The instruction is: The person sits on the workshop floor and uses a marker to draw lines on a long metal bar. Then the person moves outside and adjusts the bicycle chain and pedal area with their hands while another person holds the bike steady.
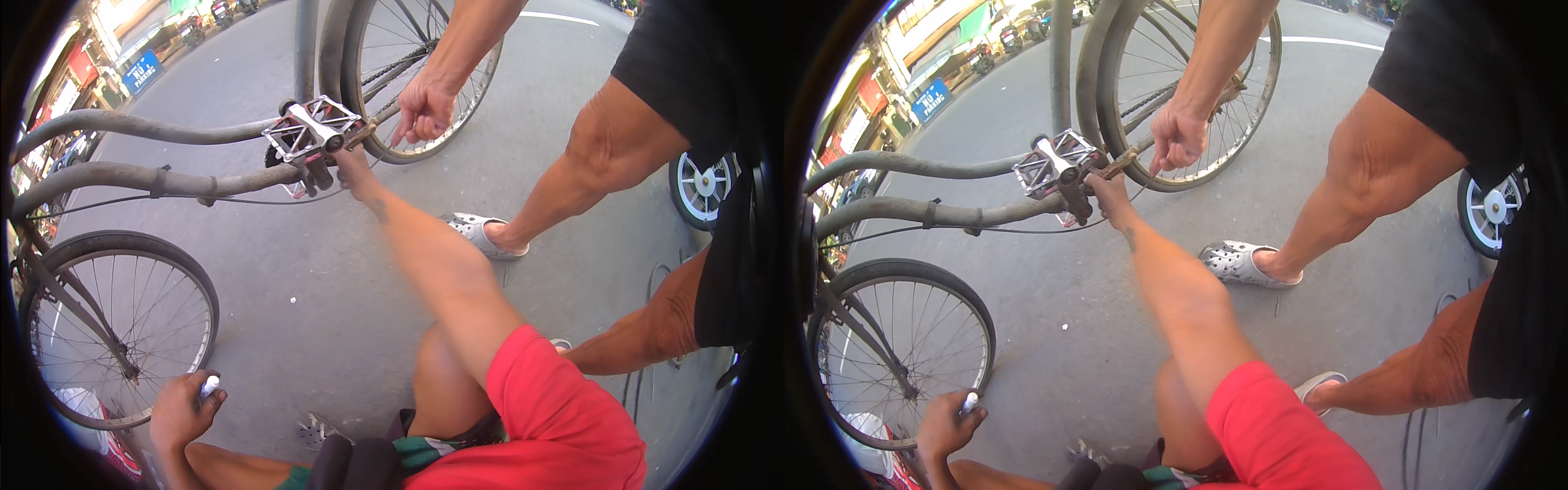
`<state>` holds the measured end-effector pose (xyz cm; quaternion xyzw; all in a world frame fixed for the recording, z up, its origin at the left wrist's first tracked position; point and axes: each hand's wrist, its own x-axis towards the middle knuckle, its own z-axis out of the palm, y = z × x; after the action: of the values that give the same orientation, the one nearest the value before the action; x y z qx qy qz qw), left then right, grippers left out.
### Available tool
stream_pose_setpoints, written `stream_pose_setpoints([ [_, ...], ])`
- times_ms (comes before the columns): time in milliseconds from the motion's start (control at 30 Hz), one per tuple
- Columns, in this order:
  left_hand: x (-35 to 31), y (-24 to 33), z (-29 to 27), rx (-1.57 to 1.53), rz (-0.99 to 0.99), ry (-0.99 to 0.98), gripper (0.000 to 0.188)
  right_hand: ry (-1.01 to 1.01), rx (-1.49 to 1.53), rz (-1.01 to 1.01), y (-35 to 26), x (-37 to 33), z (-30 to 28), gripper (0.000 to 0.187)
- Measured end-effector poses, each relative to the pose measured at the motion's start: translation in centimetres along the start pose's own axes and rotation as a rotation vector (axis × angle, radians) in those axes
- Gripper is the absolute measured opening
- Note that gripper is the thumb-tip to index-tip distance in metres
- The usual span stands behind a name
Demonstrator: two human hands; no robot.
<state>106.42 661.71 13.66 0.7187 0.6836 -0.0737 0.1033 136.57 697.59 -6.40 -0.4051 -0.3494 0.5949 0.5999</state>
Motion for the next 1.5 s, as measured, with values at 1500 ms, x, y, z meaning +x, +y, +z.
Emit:
stream_pose_setpoints([
  [1500, 0.7, -0.1, -0.8, -0.002, 0.203, 0.043, 0.027, -0.028, -0.033, 0.203, -2.4, -2.3, 0.1, 0.023],
])
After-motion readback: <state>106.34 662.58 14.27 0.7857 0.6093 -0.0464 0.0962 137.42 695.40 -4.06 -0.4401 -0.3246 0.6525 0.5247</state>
